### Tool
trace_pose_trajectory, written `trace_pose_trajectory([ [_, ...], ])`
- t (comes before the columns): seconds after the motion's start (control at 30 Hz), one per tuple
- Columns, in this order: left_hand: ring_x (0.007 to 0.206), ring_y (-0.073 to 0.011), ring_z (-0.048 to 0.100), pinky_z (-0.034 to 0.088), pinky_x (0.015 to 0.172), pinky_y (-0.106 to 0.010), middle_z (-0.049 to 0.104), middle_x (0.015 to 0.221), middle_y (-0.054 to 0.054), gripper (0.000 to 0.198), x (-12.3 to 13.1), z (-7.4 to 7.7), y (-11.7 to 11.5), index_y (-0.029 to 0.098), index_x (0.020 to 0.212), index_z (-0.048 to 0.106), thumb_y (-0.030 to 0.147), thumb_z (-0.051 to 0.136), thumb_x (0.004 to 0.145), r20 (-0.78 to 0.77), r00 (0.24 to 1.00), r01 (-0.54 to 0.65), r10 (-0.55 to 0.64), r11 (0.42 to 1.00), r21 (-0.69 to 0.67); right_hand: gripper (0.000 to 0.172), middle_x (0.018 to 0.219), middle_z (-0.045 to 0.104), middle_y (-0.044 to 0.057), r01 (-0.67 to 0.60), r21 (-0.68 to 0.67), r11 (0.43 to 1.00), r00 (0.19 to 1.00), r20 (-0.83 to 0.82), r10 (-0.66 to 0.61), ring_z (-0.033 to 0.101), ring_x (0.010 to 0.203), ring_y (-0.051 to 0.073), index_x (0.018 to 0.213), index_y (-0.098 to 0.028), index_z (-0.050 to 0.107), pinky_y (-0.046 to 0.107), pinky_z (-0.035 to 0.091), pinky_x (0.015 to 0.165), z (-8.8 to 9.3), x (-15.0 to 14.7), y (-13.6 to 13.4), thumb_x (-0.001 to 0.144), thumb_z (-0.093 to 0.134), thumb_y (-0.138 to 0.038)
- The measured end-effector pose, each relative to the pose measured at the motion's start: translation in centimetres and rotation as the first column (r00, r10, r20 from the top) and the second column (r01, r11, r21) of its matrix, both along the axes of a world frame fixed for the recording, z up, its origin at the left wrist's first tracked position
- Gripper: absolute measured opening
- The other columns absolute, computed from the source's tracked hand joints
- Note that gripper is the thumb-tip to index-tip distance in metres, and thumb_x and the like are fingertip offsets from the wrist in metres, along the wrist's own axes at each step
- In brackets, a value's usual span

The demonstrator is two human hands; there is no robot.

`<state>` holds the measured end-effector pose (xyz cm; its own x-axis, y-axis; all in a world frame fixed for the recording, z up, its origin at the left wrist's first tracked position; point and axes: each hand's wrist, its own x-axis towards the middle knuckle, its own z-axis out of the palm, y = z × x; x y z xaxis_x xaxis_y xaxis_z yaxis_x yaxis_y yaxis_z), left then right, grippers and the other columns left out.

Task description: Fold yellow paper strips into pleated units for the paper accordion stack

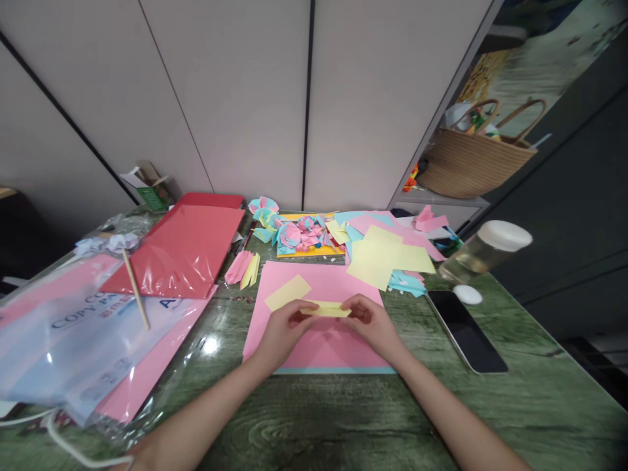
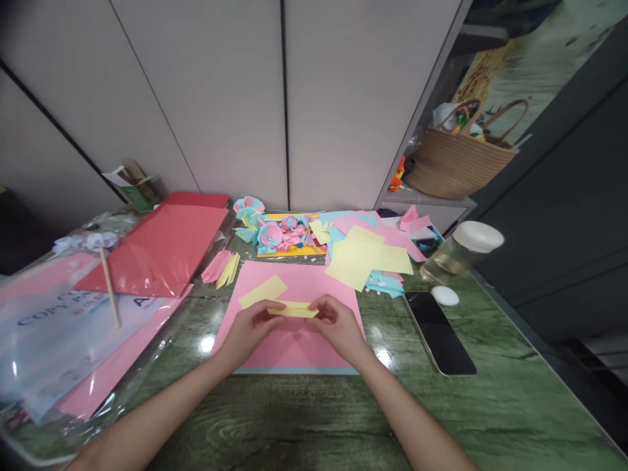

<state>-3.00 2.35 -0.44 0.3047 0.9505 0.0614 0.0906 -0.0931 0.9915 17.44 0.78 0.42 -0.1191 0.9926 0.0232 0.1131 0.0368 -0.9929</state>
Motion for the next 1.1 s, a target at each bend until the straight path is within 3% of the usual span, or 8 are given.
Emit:
trace_pose_trajectory([
  [0.1, 0.087, -0.0179, 0.06, 0.047, 0.077, -0.029, 0.065, 0.091, -0.005, 0.017, 0.1, 0.2, -0.1, 0.018, 0.088, 0.066, 0.026, 0.062, 0.074, 0.003, 1.0, -0.014, 0.014, 1.0, -0.003, 0.028, 0.094, 0.059, 0.003, -0.046, 0.035, 0.998, 0.999, 0.004, 0.046, 0.057, 0.088, 0.016, 0.091, -0.022, 0.054, 0.029, 0.045, 0.077, 0.4, -0.2, -0.4, 0.067, 0.068, -0.027],
  [0.2, 0.081, -0.0178, 0.062, 0.048, 0.073, -0.028, 0.067, 0.085, -0.005, 0.015, 0.2, 0.4, -0.3, 0.017, 0.083, 0.067, 0.027, 0.063, 0.073, 0.02, 1.0, -0.021, 0.022, 0.999, -0.033, 0.025, 0.096, 0.06, 0.003, -0.067, 0.035, 0.997, 0.998, 0.009, 0.067, 0.057, 0.092, 0.016, 0.093, -0.022, 0.055, 0.03, 0.044, 0.081, 0.5, -0.4, -0.6, 0.07, 0.065, -0.027],
  [0.37, 0.071, -0.0162, 0.063, 0.047, 0.062, -0.024, 0.067, 0.078, -0.003, 0.033, 0.4, 0.3, -0.3, 0.016, 0.103, 0.059, 0.028, 0.062, 0.073, 0.066, 0.997, -0.029, 0.037, 0.993, -0.116, 0.034, 0.088, 0.064, 0.003, -0.059, -0.036, 0.998, 0.998, 0.016, 0.059, 0.061, 0.084, 0.016, 0.107, -0.023, 0.052, 0.029, 0.047, 0.074, 0.1, -0.5, -0.6, 0.074, 0.061, -0.029],
  [0.67, 0.06, -0.0126, 0.06, 0.043, 0.053, -0.021, 0.066, 0.07, -0.002, 0.041, 0.4, -0.3, -0.2, 0.013, 0.107, 0.055, 0.03, 0.064, 0.071, 0.08, 0.997, 0.01, 0.007, 0.978, -0.209, 0.022, 0.07, 0.067, 0.004, -0.064, -0.138, 0.988, 0.997, 0.033, 0.069, 0.062, 0.063, 0.016, 0.087, -0.018, 0.06, 0.028, 0.05, 0.058, -0.7, -0.6, -0.6, 0.075, 0.058, -0.036],
  [0.9, 0.058, -0.0154, 0.062, 0.042, 0.049, -0.022, 0.068, 0.069, -0.007, 0.04, 0.2, -0.4, 0.0, 0.011, 0.103, 0.058, 0.036, 0.063, 0.073, 0.07, 0.991, 0.131, -0.117, 0.96, -0.249, 0.021, 0.059, 0.064, 0.0, -0.069, -0.145, 0.987, 0.996, 0.053, 0.077, 0.061, 0.055, 0.014, 0.086, -0.018, 0.061, 0.026, 0.049, 0.051, -0.5, -0.6, -0.5, 0.076, 0.056, -0.036],
  [1.1, 0.051, -0.0124, 0.059, 0.04, 0.046, -0.02, 0.067, 0.065, -0.005, 0.033, 0.2, -0.6, -0.1, 0.011, 0.092, 0.062, 0.04, 0.06, 0.075, 0.059, 0.993, 0.113, -0.102, 0.966, -0.232, 0.021, 0.064, 0.064, 0.0, -0.123, -0.147, 0.981, 0.992, 0.022, 0.128, 0.062, 0.058, 0.014, 0.089, -0.018, 0.058, 0.025, 0.05, 0.052, 0.0, -0.7, -0.7, 0.074, 0.059, -0.034],
])
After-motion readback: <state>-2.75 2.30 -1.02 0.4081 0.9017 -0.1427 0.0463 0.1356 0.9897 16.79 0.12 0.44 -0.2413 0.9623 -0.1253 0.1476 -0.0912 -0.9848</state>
